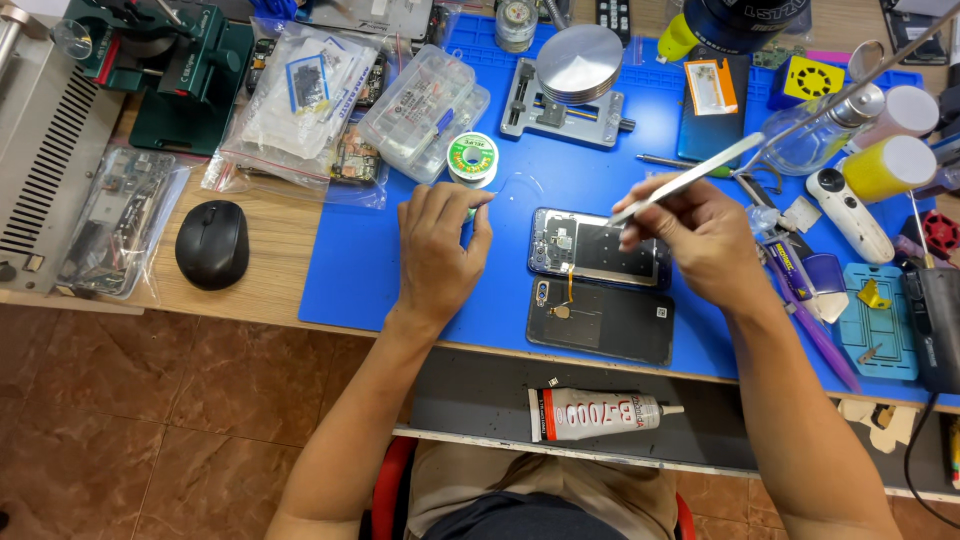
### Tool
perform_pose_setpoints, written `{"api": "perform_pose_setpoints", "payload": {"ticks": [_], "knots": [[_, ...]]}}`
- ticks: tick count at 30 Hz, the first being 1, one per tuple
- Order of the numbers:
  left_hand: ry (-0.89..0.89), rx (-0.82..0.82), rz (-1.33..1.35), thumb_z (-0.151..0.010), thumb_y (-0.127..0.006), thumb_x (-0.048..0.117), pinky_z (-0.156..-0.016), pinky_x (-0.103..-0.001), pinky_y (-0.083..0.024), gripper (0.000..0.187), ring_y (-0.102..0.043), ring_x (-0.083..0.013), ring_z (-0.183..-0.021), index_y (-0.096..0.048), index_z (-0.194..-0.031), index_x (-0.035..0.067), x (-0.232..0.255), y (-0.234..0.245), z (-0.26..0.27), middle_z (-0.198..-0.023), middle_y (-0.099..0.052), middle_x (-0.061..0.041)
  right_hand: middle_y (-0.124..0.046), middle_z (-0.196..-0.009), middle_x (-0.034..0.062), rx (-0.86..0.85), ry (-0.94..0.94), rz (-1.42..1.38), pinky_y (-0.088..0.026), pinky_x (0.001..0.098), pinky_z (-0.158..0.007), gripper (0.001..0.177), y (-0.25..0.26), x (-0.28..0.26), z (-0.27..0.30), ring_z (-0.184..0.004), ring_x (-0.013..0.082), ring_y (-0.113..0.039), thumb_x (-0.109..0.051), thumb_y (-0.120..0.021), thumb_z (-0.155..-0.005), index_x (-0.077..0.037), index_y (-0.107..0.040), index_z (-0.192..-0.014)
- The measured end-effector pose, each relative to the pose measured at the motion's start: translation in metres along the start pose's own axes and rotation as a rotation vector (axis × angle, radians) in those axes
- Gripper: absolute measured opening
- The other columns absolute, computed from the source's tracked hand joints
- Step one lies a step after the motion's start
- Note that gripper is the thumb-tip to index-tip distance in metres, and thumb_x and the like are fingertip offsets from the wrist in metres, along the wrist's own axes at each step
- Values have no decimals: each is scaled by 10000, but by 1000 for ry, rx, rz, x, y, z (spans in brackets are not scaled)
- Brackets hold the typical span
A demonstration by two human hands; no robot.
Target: The person applies adhesive to the frame of a disassembled smartphone and places a small metal component onto the screen assembly. They then connect a ribbon cable to the motherboard and reattach the screen to the phone body.
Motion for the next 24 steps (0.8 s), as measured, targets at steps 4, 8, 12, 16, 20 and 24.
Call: {"api": "perform_pose_setpoints", "payload": {"ticks": [4,8,12,16,20,24], "knots": [[5,-3,1,-846,-561,71,-674,-301,-368,105,-475,-161,-745,-604,-901,150,-1,0,0,-787,-500,24,-649,-877,205,-50,53,63,-555,320,-721,151,-11,-1,5,-752,208,-658,3,-555,-871,77,-542,-1002],[2,-15,10,-849,-554,67,-675,-302,-368,104,-472,-160,-745,-603,-901,144,0,-1,0,-783,-500,20,-679,-805,154,-79,90,135,-536,285,-720,129,-25,-14,6,-717,162,-665,-18,-620,-826,25,-563,-932],[8,-23,19,-854,-548,56,-679,-300,-366,108,-470,-159,-746,-599,-903,137,2,0,-1,-782,-500,13,-687,-754,98,-113,121,281,-523,268,-718,119,-33,-18,6,-700,138,-665,-60,-664,-808,-20,-587,-890],[9,-22,16,-854,-550,56,-673,-303,-365,104,-471,-161,-744,-600,-902,133,2,0,-1,-782,-501,12,-685,-740,75,-113,122,337,-515,265,-738,118,-32,-17,6,-708,125,-661,-82,-661,-819,-39,-586,-900],[16,-30,18,-857,-549,59,-679,-302,-365,100,-468,-158,-746,-603,-899,133,1,-1,0,-781,-504,9,-690,-746,67,-120,141,381,-513,267,-745,105,-33,-19,6,-721,138,-672,-85,-658,-826,-49,-587,-894],[19,-36,20,-858,-552,58,-681,-304,-365,101,-467,-160,-747,-604,-904,130,1,-1,0,-783,-505,5,-697,-768,71,-134,156,396,-514,273,-744,89,-36,-21,6,-740,157,-685,-90,-650,-832,-59,-585,-885]]}}
Point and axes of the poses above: each hand's wrist, its own z-axis away from the middle knuckle, its own y-axis out of the back of the hand, x = y × z, the point moved 8 cm from there along -z, towards the middle knuckle
